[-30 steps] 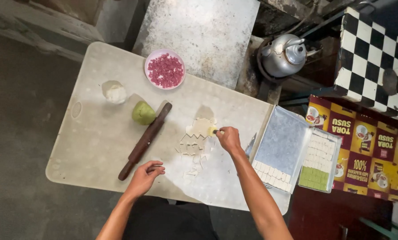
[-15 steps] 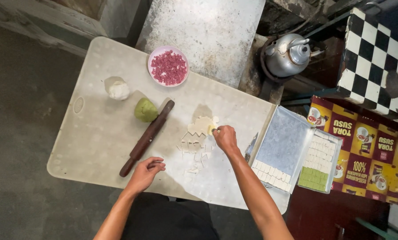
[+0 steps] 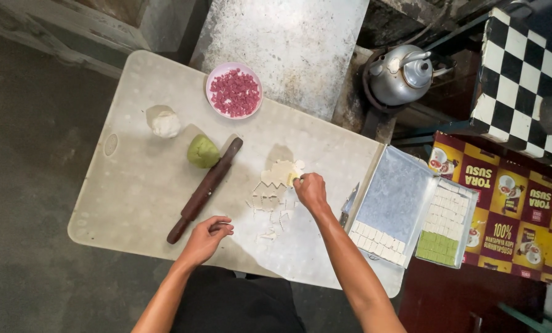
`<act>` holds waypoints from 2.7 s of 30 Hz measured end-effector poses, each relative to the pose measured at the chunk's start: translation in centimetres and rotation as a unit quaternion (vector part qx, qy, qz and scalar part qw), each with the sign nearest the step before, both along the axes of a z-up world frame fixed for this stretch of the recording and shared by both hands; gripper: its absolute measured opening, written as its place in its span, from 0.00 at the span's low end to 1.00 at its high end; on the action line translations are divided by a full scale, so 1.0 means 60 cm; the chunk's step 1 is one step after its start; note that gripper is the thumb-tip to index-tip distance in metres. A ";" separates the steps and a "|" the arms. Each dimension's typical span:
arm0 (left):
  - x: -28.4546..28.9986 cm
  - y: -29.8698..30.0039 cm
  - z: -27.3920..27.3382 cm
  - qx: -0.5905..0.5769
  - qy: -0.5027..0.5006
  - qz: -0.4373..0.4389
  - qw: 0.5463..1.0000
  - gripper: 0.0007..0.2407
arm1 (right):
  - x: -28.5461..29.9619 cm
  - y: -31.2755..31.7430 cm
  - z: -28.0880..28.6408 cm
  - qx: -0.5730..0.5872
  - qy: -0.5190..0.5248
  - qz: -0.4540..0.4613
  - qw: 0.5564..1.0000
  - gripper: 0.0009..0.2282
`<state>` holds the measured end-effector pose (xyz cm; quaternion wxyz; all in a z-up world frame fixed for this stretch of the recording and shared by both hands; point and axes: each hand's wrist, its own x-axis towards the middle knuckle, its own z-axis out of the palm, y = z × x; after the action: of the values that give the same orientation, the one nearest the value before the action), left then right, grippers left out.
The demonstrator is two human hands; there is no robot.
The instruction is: The person cuts small rectangular pieces of dough and arranges them on a metal baking tray, then rolls out more dough.
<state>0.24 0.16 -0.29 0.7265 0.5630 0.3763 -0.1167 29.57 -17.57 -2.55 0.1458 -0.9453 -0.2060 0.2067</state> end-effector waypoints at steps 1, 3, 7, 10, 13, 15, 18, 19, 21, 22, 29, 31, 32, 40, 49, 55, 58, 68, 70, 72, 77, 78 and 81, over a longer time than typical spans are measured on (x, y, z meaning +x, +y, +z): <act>0.002 0.002 0.005 0.000 0.000 0.001 1.000 0.13 | 0.002 0.000 -0.004 0.000 0.000 0.001 1.000 0.12; 0.004 0.002 0.015 0.007 0.029 -0.019 0.999 0.14 | 0.003 -0.002 -0.014 -0.016 0.027 -0.009 0.999 0.12; -0.002 -0.006 0.002 0.011 0.011 -0.016 1.000 0.14 | 0.017 -0.008 -0.037 -0.074 0.050 -0.007 0.996 0.15; 0.006 -0.011 0.008 0.017 0.021 -0.012 1.000 0.14 | 0.036 0.008 0.008 -0.056 0.074 0.031 0.995 0.25; 0.036 -0.023 0.001 0.062 -0.012 -0.026 0.998 0.14 | 0.049 0.016 0.081 0.004 0.295 -0.213 0.932 0.26; 0.074 -0.042 -0.018 0.055 -0.054 -0.031 0.997 0.14 | 0.077 -0.039 0.041 0.134 0.331 -0.284 0.890 0.26; 0.171 -0.073 -0.018 0.076 -0.088 -0.025 0.993 0.15 | 0.058 -0.082 0.024 0.219 0.364 -0.300 0.854 0.23; 0.204 -0.086 -0.022 0.077 -0.091 -0.028 0.992 0.15 | 0.040 -0.090 0.007 0.221 0.361 -0.302 0.854 0.23; 0.273 -0.116 -0.029 0.129 -0.139 0.009 0.982 0.15 | 0.009 -0.105 -0.027 0.304 0.378 -0.305 0.820 0.20; 0.290 -0.120 -0.012 0.129 -0.141 0.007 0.982 0.15 | -0.005 -0.102 -0.038 0.305 0.376 -0.306 0.820 0.20; 0.361 -0.179 -0.075 0.075 -0.113 0.050 0.989 0.10 | -0.054 -0.059 -0.046 0.416 0.338 -0.352 0.767 0.20; 0.361 -0.186 -0.088 0.123 -0.111 0.079 0.983 0.10 | -0.055 -0.057 -0.057 0.423 0.320 -0.355 0.770 0.21; 0.358 -0.184 -0.080 0.101 -0.116 0.083 0.985 0.10 | -0.055 -0.060 -0.068 0.429 0.308 -0.361 0.768 0.21; 0.357 -0.193 -0.091 0.170 -0.140 0.071 0.973 0.10 | -0.066 -0.071 -0.115 0.449 0.254 -0.370 0.773 0.21; 0.351 -0.201 -0.102 0.155 -0.147 0.092 0.973 0.10 | -0.071 -0.055 -0.092 0.450 0.250 -0.397 0.760 0.21; 0.356 -0.190 -0.080 0.109 -0.103 0.080 0.985 0.11 | -0.057 -0.064 -0.095 0.453 0.260 -0.344 0.780 0.21; 0.355 -0.196 -0.130 0.168 -0.132 0.076 0.974 0.11 | -0.032 -0.028 -0.032 0.438 0.365 -0.388 0.724 0.20; 0.359 -0.180 -0.114 0.162 -0.030 0.001 0.986 0.11 | -0.011 -0.007 -0.074 0.347 0.365 -0.461 0.731 0.25; 0.365 -0.174 -0.103 0.201 -0.011 -0.018 0.979 0.11 | -0.001 0.012 -0.014 0.335 0.384 -0.454 0.731 0.25; 0.366 -0.169 -0.074 0.245 0.007 -0.052 0.968 0.11 | 0.000 0.030 0.046 0.309 0.463 -0.514 0.653 0.31; 0.347 -0.161 -0.158 0.114 -0.063 0.088 0.988 0.13 | 0.007 0.029 -0.055 0.283 0.381 -0.520 0.710 0.27; 0.330 -0.160 -0.173 0.026 -0.059 0.153 0.986 0.13 | 0.001 0.024 -0.076 0.291 0.363 -0.536 0.704 0.26; 0.258 -0.136 -0.209 0.098 -0.088 0.146 0.980 0.13 | -0.007 0.031 -0.086 0.260 0.318 -0.559 0.721 0.23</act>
<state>15.70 -8.03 -12.82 0.7074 0.5784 0.3987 0.0782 29.14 -15.69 -7.71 0.5314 -0.6928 0.3727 0.3143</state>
